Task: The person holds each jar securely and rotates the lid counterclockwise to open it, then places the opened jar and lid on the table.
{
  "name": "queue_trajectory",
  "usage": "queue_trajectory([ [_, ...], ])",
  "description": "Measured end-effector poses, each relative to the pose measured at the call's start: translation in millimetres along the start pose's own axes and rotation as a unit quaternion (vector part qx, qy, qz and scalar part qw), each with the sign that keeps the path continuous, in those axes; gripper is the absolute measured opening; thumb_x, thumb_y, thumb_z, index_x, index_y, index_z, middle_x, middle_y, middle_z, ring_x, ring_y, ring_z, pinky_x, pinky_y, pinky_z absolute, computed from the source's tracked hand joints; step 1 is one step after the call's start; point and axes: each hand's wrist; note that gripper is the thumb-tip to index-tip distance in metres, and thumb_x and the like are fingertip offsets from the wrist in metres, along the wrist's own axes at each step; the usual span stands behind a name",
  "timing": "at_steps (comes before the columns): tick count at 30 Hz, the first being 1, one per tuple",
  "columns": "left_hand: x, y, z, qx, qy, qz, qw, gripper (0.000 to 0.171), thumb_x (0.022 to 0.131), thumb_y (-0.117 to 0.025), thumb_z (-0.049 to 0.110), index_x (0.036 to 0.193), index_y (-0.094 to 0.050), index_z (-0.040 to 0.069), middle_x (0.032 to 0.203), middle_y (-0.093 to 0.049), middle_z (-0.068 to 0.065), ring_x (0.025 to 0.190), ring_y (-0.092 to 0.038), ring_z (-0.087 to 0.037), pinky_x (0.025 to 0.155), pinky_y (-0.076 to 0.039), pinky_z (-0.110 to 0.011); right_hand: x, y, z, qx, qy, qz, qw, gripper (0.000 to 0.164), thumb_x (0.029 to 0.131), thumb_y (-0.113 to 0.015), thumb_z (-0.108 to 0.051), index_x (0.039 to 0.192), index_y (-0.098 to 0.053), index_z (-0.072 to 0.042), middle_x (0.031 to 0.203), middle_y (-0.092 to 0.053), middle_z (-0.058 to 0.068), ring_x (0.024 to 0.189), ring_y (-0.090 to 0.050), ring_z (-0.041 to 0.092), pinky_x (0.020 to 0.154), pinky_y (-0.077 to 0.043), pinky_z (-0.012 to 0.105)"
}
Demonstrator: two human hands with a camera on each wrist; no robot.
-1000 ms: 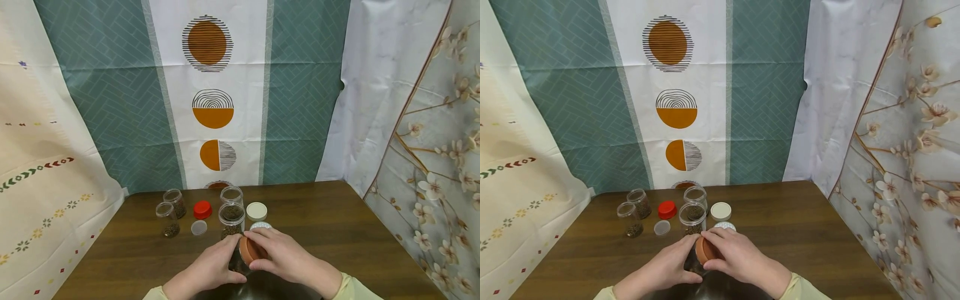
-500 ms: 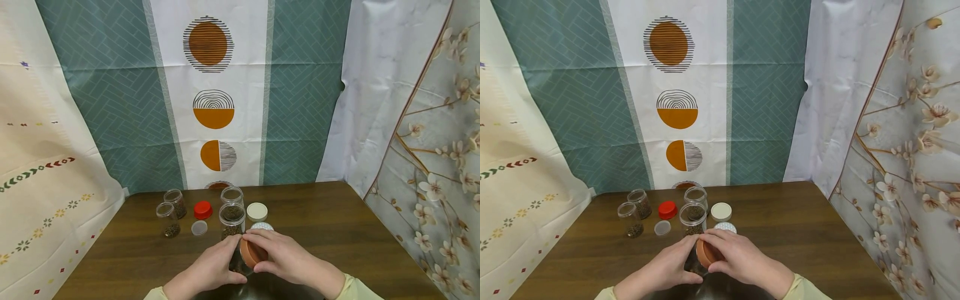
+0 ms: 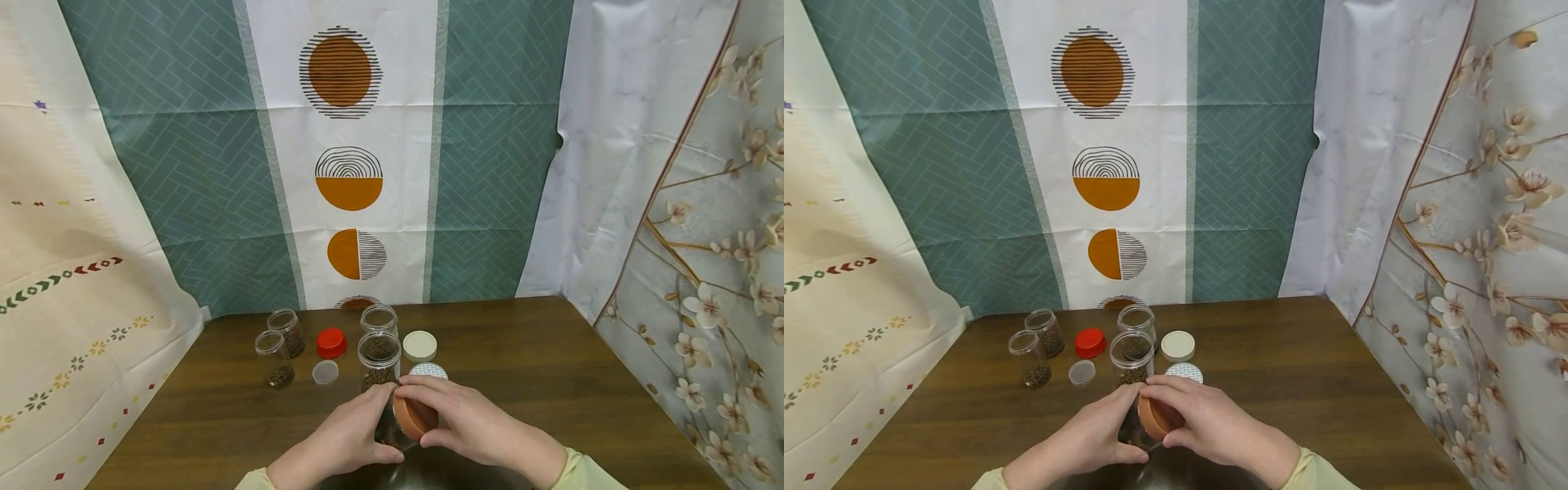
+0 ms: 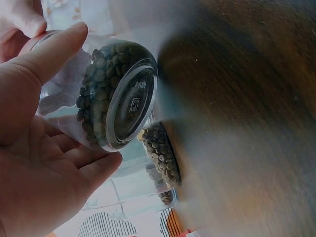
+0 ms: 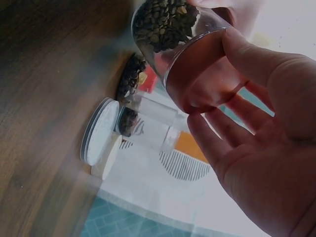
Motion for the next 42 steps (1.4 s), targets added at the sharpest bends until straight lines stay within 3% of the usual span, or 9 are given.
queue_trajectory([
  [4,-0.3,0.3,0.1,-0.001,0.0,0.0,1.0,0.098,0.081,-0.101,0.043,0.158,-0.048,0.013,0.145,-0.062,-0.002,0.124,-0.065,-0.016,0.096,-0.058,-0.042,-0.3,0.4,1.0,0.003,0.002,-0.001,1.0,0.079,0.093,-0.091,-0.03,0.162,-0.055,-0.02,0.169,-0.05,0.001,0.149,-0.053,0.022,0.111,-0.053,0.047],
  [9,0.3,0.3,0.7,0.002,0.0,0.001,1.0,0.1,0.081,-0.101,0.043,0.159,-0.047,0.011,0.146,-0.062,-0.004,0.126,-0.065,-0.018,0.097,-0.059,-0.043,0.6,-0.2,1.5,-0.013,-0.033,0.013,0.999,0.072,0.102,-0.076,-0.051,0.163,-0.054,-0.022,0.169,-0.049,-0.001,0.148,-0.055,0.024,0.107,-0.055,0.049],
  [15,1.3,0.6,1.5,0.006,0.009,-0.003,0.9999,0.101,0.08,-0.101,0.044,0.157,-0.048,0.004,0.144,-0.063,-0.008,0.122,-0.066,-0.019,0.094,-0.059,-0.043,0.7,-0.8,0.2,-0.044,-0.082,0.04,0.995,0.068,0.105,-0.069,-0.056,0.157,-0.06,-0.013,0.151,-0.065,0.002,0.12,-0.073,0.021,0.091,-0.062,0.045],
  [19,2.5,0.2,1.0,0.0,0.011,-0.004,0.9999,0.1,0.08,-0.101,0.045,0.156,-0.049,0.007,0.141,-0.064,-0.005,0.119,-0.065,-0.016,0.091,-0.059,-0.042,0.9,-1.2,-0.9,-0.059,-0.098,0.045,0.992,0.067,0.104,-0.07,-0.058,0.153,-0.063,-0.012,0.142,-0.071,0.002,0.111,-0.076,0.018,0.086,-0.062,0.043],
  [28,3.5,1.0,1.1,0.002,0.007,-0.005,1.0,0.097,0.08,-0.101,0.044,0.155,-0.049,0.009,0.139,-0.064,-0.004,0.118,-0.065,-0.015,0.091,-0.059,-0.042,3.6,-1.7,-2.4,-0.065,-0.101,0.043,0.992,0.062,0.104,-0.072,-0.057,0.149,-0.066,-0.015,0.136,-0.074,0.0,0.112,-0.074,0.017,0.086,-0.061,0.043],
  [42,0.7,0.8,-0.2,-0.001,0.015,-0.01,0.9998,0.101,0.081,-0.1,0.044,0.158,-0.048,0.005,0.144,-0.063,-0.008,0.123,-0.065,-0.019,0.094,-0.059,-0.045,2.7,-0.8,-0.2,-0.027,-0.079,0.003,0.997,0.07,0.103,-0.073,-0.053,0.157,-0.059,-0.011,0.148,-0.067,0.003,0.128,-0.069,0.022,0.099,-0.059,0.046],
])
Point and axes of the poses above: each hand's wrist, its own x-axis towards the middle knuckle, its own y-axis out of the back of the hand, z = x × y
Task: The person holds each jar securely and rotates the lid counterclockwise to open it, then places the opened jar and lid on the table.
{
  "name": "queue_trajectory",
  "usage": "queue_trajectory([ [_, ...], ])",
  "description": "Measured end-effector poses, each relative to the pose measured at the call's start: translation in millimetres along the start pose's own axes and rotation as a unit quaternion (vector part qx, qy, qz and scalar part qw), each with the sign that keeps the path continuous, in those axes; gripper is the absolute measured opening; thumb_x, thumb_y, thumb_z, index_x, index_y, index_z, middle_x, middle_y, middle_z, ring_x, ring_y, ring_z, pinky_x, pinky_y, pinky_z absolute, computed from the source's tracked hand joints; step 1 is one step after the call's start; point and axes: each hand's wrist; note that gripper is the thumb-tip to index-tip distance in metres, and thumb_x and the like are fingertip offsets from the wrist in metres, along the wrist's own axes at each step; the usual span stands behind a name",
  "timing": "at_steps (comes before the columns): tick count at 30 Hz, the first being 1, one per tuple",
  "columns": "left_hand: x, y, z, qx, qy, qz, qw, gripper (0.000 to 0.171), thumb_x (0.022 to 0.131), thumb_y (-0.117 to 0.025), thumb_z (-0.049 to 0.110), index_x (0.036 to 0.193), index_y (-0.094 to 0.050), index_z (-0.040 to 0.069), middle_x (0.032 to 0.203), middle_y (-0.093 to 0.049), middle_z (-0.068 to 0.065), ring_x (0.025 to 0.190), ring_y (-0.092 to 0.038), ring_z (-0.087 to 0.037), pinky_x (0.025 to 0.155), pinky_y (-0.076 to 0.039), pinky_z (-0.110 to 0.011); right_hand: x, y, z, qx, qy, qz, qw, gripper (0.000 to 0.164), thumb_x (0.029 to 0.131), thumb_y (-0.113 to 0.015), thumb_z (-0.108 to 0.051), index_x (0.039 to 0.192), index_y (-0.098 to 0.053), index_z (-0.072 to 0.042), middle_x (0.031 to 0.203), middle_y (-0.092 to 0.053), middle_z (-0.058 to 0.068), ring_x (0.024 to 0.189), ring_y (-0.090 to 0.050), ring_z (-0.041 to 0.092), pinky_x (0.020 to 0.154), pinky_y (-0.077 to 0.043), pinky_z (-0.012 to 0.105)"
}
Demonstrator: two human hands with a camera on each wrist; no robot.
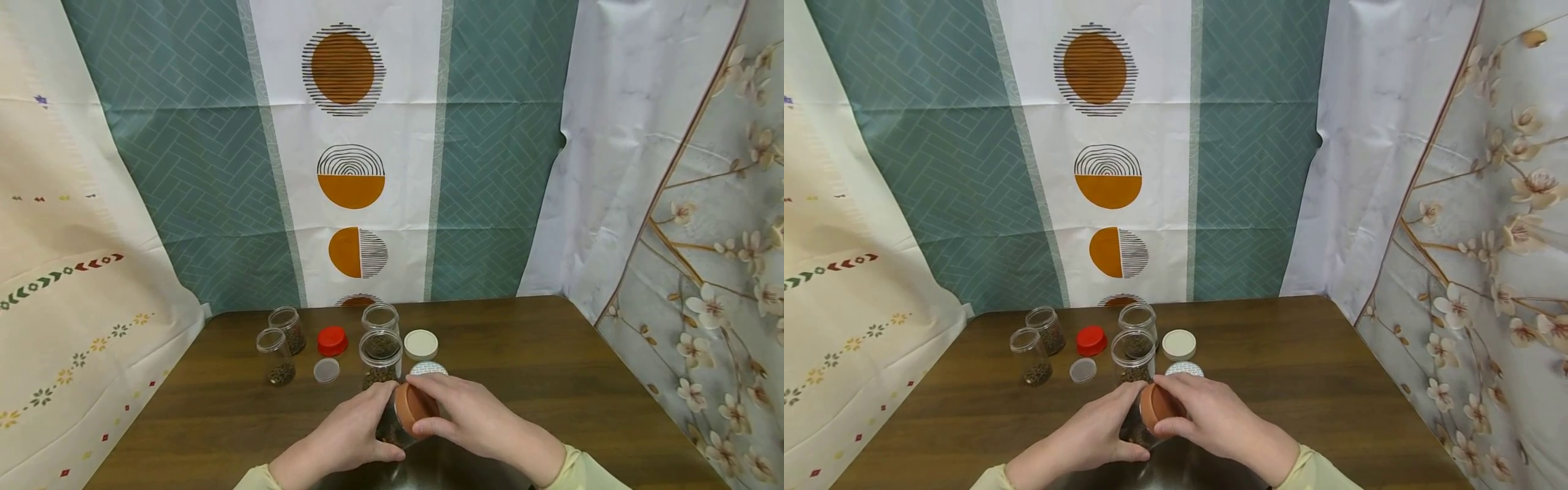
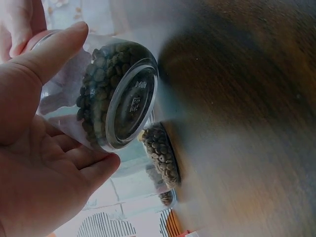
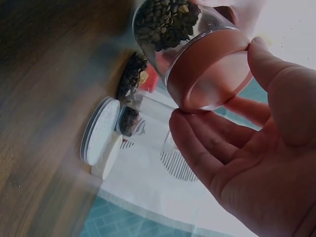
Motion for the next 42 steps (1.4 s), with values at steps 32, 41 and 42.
queue_trajectory([
  [32,0.3,-1.7,2.3,0.007,-0.007,0.01,0.9999,0.095,0.078,-0.102,0.044,0.153,-0.051,0.014,0.133,-0.063,0.002,0.114,-0.063,-0.011,0.089,-0.058,-0.039,-6.4,4.3,2.7,0.036,0.036,-0.021,0.998,0.076,0.096,-0.088,-0.028,0.163,-0.053,-0.021,0.163,-0.056,0.011,0.145,-0.058,0.027,0.11,-0.053,0.049],
  [41,-0.5,-2.6,3.6,0.021,-0.01,0.011,0.9997,0.097,0.079,-0.101,0.044,0.154,-0.05,0.011,0.137,-0.064,-0.001,0.121,-0.064,-0.017,0.093,-0.059,-0.042,-6.7,3.1,1.6,0.059,0.015,-0.015,0.998,0.071,0.103,-0.075,-0.05,0.165,-0.052,-0.024,0.164,-0.055,0.004,0.148,-0.056,0.025,0.112,-0.051,0.051],
  [42,-0.6,-2.7,3.8,0.024,-0.009,0.009,0.9996,0.098,0.08,-0.101,0.045,0.155,-0.05,0.009,0.14,-0.064,-0.003,0.122,-0.064,-0.018,0.094,-0.059,-0.043,-6.4,2.8,1.1,0.056,0.011,-0.01,0.998,0.071,0.103,-0.072,-0.053,0.165,-0.052,-0.024,0.163,-0.055,0.002,0.147,-0.056,0.024,0.112,-0.052,0.052],
])
Point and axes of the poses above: each hand's wrist, its own x-axis towards the middle knuckle, its own y-axis out of the back of the hand, z = x × y
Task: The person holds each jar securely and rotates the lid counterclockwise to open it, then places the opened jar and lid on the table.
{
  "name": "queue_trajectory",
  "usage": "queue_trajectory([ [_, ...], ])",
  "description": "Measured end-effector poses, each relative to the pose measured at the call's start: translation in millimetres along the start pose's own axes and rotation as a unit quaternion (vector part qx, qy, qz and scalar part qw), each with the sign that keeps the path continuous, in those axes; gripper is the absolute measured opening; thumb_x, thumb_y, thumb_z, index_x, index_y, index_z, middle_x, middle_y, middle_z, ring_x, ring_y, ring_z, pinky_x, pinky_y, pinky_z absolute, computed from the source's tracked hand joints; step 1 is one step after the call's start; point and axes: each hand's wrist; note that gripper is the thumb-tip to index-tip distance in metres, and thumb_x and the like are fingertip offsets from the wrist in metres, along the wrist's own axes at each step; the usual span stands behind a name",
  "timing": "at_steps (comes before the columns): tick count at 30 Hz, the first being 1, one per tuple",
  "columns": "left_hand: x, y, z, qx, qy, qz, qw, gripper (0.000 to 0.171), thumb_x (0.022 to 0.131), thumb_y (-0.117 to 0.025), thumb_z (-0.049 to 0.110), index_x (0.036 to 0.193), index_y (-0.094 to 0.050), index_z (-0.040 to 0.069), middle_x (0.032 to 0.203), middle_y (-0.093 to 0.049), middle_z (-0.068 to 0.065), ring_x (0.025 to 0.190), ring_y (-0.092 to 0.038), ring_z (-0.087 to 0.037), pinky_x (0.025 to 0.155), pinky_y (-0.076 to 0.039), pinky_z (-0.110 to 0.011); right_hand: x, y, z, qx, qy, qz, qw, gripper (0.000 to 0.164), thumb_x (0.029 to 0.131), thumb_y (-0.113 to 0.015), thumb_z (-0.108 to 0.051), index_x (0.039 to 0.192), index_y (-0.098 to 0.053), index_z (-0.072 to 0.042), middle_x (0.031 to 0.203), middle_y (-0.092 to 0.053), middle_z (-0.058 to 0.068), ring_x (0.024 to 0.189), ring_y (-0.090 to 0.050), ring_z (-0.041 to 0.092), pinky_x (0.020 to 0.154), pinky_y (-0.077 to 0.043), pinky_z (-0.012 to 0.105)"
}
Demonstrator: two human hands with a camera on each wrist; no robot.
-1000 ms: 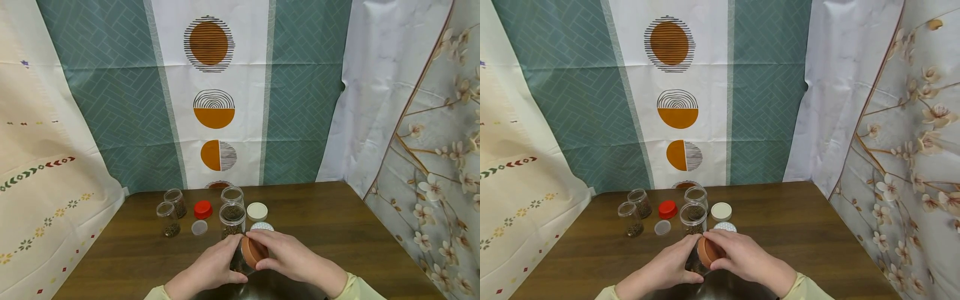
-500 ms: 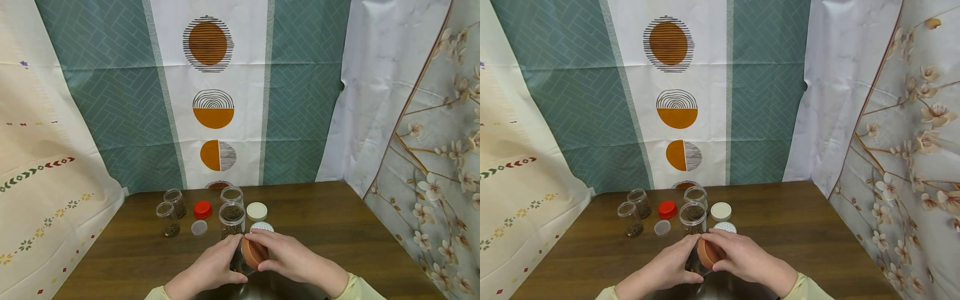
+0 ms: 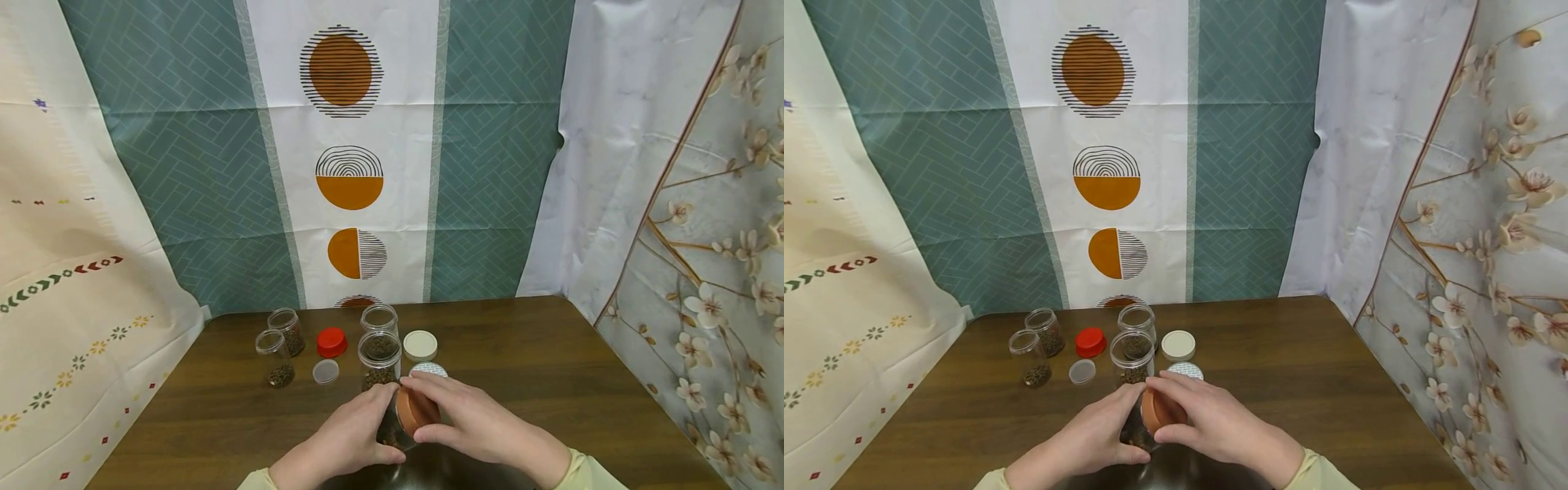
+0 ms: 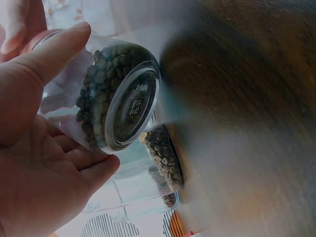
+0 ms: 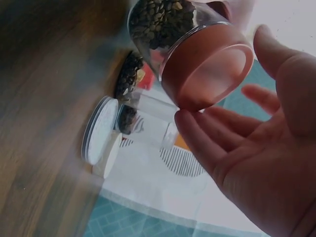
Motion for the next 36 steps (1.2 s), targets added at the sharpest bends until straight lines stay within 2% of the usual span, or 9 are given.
queue_trajectory([
  [4,0.0,-0.2,0.7,0.002,0.004,-0.002,1.0,0.101,0.08,-0.101,0.045,0.156,-0.049,0.004,0.144,-0.063,-0.009,0.126,-0.064,-0.021,0.096,-0.059,-0.045,1.1,-0.9,-2.6,-0.022,-0.024,0.026,0.999,0.067,0.106,-0.068,-0.055,0.161,-0.056,-0.019,0.156,-0.061,-0.001,0.14,-0.062,0.022,0.106,-0.056,0.052],
  [8,0.1,-0.4,0.9,-0.006,0.005,-0.002,1.0,0.101,0.079,-0.101,0.044,0.156,-0.049,0.003,0.141,-0.064,-0.007,0.121,-0.064,-0.018,0.093,-0.059,-0.043,1.2,-1.0,-4.5,-0.042,-0.048,0.04,0.997,0.064,0.106,-0.069,-0.054,0.157,-0.06,-0.017,0.149,-0.067,0.0,0.13,-0.069,0.022,0.098,-0.059,0.05],
  [12,0.0,0.0,0.7,-0.01,0.006,-0.005,0.9999,0.102,0.079,-0.101,0.044,0.156,-0.049,0.003,0.141,-0.064,-0.006,0.121,-0.064,-0.018,0.093,-0.059,-0.043,1.4,-2.3,-4.4,-0.059,-0.052,0.043,0.996,0.063,0.106,-0.07,-0.055,0.154,-0.063,-0.016,0.144,-0.071,0.0,0.122,-0.073,0.021,0.092,-0.061,0.048],
  [20,0.2,0.9,2.1,-0.008,0.006,-0.011,0.9999,0.101,0.081,-0.101,0.044,0.157,-0.049,0.003,0.143,-0.063,-0.008,0.125,-0.064,-0.019,0.096,-0.059,-0.044,2.2,-5.5,-3.3,-0.065,-0.054,0.039,0.996,0.061,0.104,-0.072,-0.055,0.152,-0.064,-0.019,0.141,-0.07,-0.002,0.118,-0.073,0.018,0.088,-0.061,0.046],
  [26,0.8,1.6,0.7,-0.007,0.003,-0.011,0.9999,0.101,0.081,-0.101,0.045,0.157,-0.048,0.003,0.142,-0.063,-0.007,0.124,-0.063,-0.019,0.096,-0.059,-0.043,1.5,-2.1,-3.6,-0.061,-0.034,0.039,0.997,0.062,0.104,-0.073,-0.054,0.153,-0.063,-0.018,0.143,-0.07,0.0,0.121,-0.072,0.021,0.09,-0.061,0.046],
  [33,0.2,0.4,-0.3,0.001,-0.001,-0.005,1.0,0.102,0.081,-0.1,0.045,0.157,-0.048,0.002,0.142,-0.063,-0.008,0.124,-0.064,-0.02,0.096,-0.059,-0.043,1.2,3.1,-2.3,-0.032,-0.023,0.003,0.999,0.066,0.105,-0.071,-0.052,0.16,-0.058,-0.018,0.153,-0.063,0.006,0.134,-0.066,0.028,0.1,-0.058,0.051],
  [36,0.1,-0.2,-0.6,0.004,-0.006,0.001,1.0,0.102,0.08,-0.101,0.044,0.157,-0.048,0.002,0.141,-0.064,-0.008,0.122,-0.064,-0.019,0.096,-0.059,-0.042,1.2,3.3,-0.5,-0.02,-0.018,-0.005,1.0,0.066,0.106,-0.07,-0.051,0.16,-0.057,-0.016,0.156,-0.061,0.004,0.137,-0.064,0.026,0.104,-0.056,0.05],
])
Point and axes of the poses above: each hand's wrist, its own x-axis towards the middle knuckle, its own y-axis out of the back of the hand, z = x × y
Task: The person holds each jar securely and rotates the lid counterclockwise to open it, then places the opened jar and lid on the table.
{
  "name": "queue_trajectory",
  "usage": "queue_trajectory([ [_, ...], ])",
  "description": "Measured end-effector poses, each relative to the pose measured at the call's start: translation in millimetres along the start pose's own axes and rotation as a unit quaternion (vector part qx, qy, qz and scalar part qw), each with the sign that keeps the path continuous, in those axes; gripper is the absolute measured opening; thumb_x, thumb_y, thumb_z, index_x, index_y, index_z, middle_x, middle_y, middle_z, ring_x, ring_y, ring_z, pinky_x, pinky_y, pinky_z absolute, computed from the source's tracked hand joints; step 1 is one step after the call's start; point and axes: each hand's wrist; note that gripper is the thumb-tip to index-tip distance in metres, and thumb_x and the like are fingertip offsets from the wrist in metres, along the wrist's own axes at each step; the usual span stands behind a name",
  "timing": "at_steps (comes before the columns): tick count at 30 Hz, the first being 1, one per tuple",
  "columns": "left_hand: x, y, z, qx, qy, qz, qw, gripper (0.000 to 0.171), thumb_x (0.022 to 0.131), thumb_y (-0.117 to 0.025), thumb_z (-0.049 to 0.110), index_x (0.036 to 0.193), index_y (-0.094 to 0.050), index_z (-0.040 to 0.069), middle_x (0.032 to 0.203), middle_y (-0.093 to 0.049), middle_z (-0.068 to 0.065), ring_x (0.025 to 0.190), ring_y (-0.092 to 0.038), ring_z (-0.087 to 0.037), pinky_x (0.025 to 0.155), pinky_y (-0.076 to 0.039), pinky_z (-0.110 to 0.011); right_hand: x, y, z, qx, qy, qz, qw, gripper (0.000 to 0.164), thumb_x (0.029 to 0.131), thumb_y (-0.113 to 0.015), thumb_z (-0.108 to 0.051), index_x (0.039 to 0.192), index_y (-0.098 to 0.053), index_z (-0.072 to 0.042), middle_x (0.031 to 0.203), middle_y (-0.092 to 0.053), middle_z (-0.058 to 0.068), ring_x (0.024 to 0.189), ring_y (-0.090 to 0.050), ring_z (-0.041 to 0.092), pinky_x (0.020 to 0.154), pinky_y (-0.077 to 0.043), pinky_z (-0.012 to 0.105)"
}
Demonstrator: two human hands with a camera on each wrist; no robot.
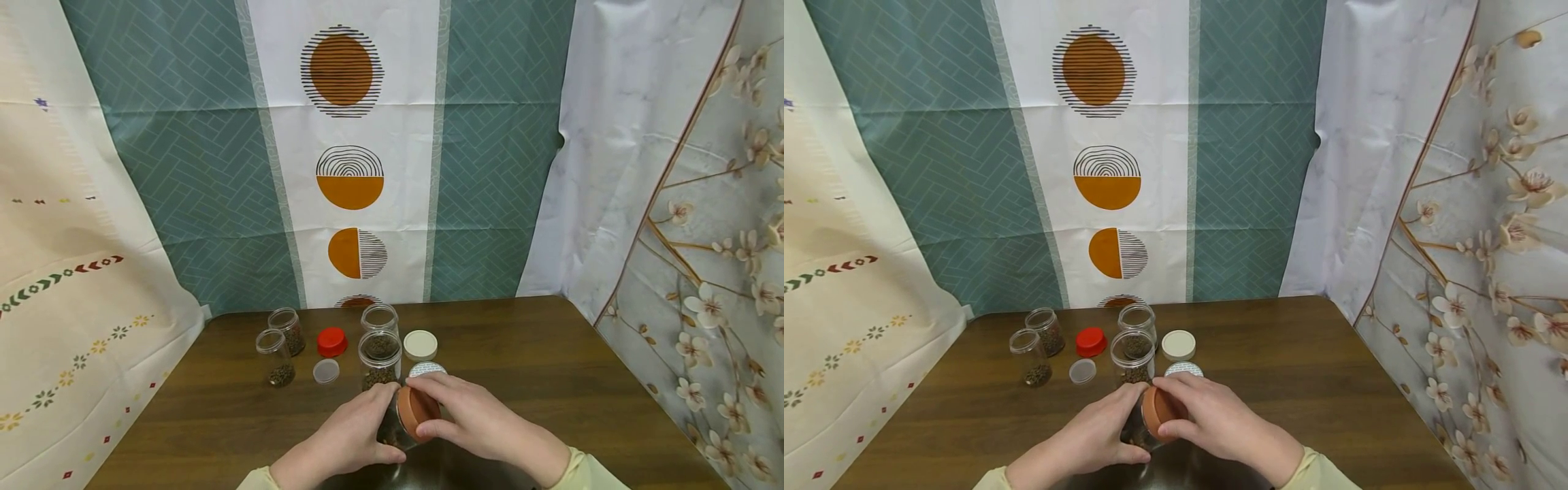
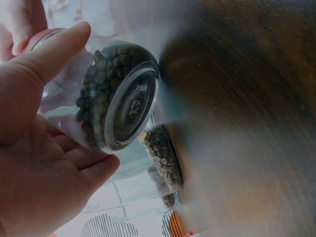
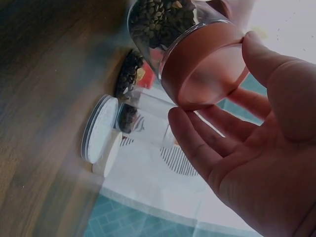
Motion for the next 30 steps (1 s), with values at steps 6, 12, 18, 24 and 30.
queue_trajectory([
  [6,-0.5,-0.2,0.2,-0.001,-0.001,0.003,1.0,0.1,0.08,-0.101,0.044,0.156,-0.049,0.005,0.139,-0.064,-0.005,0.121,-0.064,-0.018,0.094,-0.059,-0.042,-0.2,-1.4,2.3,0.005,0.026,0.006,1.0,0.066,0.103,-0.074,-0.048,0.16,-0.058,-0.019,0.157,-0.059,-0.001,0.138,-0.063,0.02,0.106,-0.055,0.046],
  [12,-0.5,0.3,1.6,0.002,-0.001,0.007,1.0,0.098,0.079,-0.101,0.044,0.155,-0.049,0.009,0.139,-0.064,-0.004,0.122,-0.065,-0.019,0.095,-0.059,-0.043,-0.7,-0.4,2.3,0.0,0.043,0.008,0.999,0.066,0.101,-0.081,-0.039,0.16,-0.057,-0.02,0.159,-0.058,0.002,0.137,-0.063,0.02,0.106,-0.056,0.044],
  [18,-0.8,0.8,1.3,-0.005,0.003,0.002,1.0,0.096,0.08,-0.101,0.044,0.154,-0.05,0.01,0.137,-0.064,-0.002,0.12,-0.064,-0.016,0.094,-0.059,-0.042,-2.2,0.4,0.9,0.011,0.048,-0.002,0.999,0.067,0.1,-0.084,-0.032,0.16,-0.057,-0.021,0.162,-0.055,-0.001,0.14,-0.061,0.019,0.108,-0.054,0.042],
  [24,-0.9,1.4,1.5,0.0,0.01,-0.004,0.9999,0.1,0.081,-0.1,0.045,0.157,-0.049,0.003,0.145,-0.063,-0.01,0.127,-0.065,-0.023,0.097,-0.059,-0.047,-2.0,1.5,0.9,0.016,0.056,-0.007,0.998,0.069,0.098,-0.086,-0.026,0.16,-0.057,-0.023,0.163,-0.053,-0.002,0.143,-0.059,0.019,0.111,-0.053,0.042],
  [30,-1.5,1.7,1.2,-0.007,0.003,0.0,1.0,0.098,0.081,-0.101,0.043,0.155,-0.049,0.006,0.141,-0.064,-0.006,0.124,-0.065,-0.02,0.095,-0.059,-0.044,-2.0,1.8,0.2,0.025,0.042,-0.001,0.999,0.068,0.1,-0.083,-0.038,0.161,-0.056,-0.025,0.162,-0.053,-0.003,0.143,-0.058,0.02,0.112,-0.052,0.044],
])
Point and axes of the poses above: each hand's wrist, its own x-axis towards the middle knuckle, its own y-axis out of the back of the hand, z = x × y
